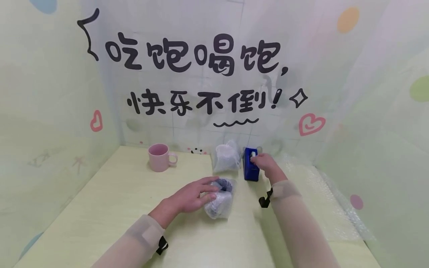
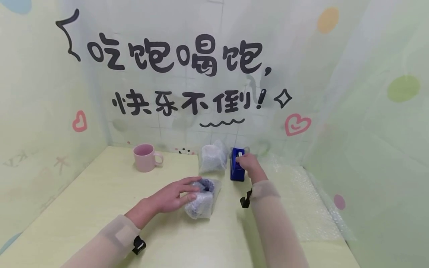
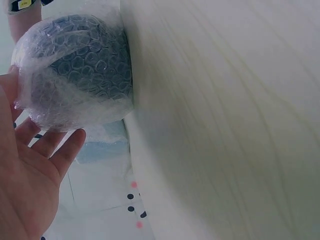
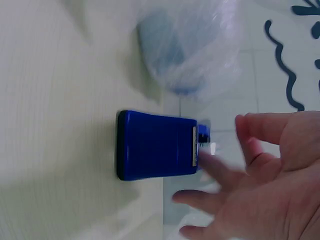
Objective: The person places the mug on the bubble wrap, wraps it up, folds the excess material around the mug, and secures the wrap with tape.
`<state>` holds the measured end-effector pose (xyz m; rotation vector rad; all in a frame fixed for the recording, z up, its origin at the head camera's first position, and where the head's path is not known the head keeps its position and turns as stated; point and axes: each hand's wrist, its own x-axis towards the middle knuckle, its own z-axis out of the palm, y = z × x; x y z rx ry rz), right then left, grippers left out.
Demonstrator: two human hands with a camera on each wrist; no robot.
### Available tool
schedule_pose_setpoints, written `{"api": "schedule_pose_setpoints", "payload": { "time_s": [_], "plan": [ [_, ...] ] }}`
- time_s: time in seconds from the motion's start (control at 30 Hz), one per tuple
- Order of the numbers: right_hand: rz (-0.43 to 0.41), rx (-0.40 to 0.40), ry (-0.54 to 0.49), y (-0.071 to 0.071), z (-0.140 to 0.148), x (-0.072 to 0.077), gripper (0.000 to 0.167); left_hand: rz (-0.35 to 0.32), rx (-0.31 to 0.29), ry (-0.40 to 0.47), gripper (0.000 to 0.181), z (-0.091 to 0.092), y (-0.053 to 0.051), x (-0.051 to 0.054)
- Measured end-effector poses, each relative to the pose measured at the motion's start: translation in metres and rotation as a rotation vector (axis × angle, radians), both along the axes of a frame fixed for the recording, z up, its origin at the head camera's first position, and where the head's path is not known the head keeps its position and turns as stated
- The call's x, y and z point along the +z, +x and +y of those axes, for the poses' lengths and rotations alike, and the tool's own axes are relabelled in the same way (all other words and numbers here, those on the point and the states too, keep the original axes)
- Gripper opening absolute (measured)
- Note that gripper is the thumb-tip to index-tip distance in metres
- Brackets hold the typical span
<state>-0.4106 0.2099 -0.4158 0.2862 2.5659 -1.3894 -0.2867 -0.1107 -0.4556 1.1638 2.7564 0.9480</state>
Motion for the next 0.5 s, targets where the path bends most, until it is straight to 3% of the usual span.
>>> {"api": "schedule_pose_setpoints", "payload": {
  "time_s": [0.13, 0.33, 0.5],
  "plan": [
    [-0.037, -0.100, -0.077, 0.010, -0.005, -0.002, 0.048, -0.012, 0.009, -0.007, 0.046, 0.000, 0.001, -0.001],
    [-0.141, -0.230, -0.281, 0.026, -0.011, -0.005, 0.019, -0.021, 0.017, -0.007, 0.045, 0.001, 0.001, 0.002],
    [-0.102, -0.272, -0.366, 0.034, -0.016, -0.012, 0.028, -0.026, 0.016, 0.000, 0.045, 0.001, 0.001, 0.001]
  ]
}}
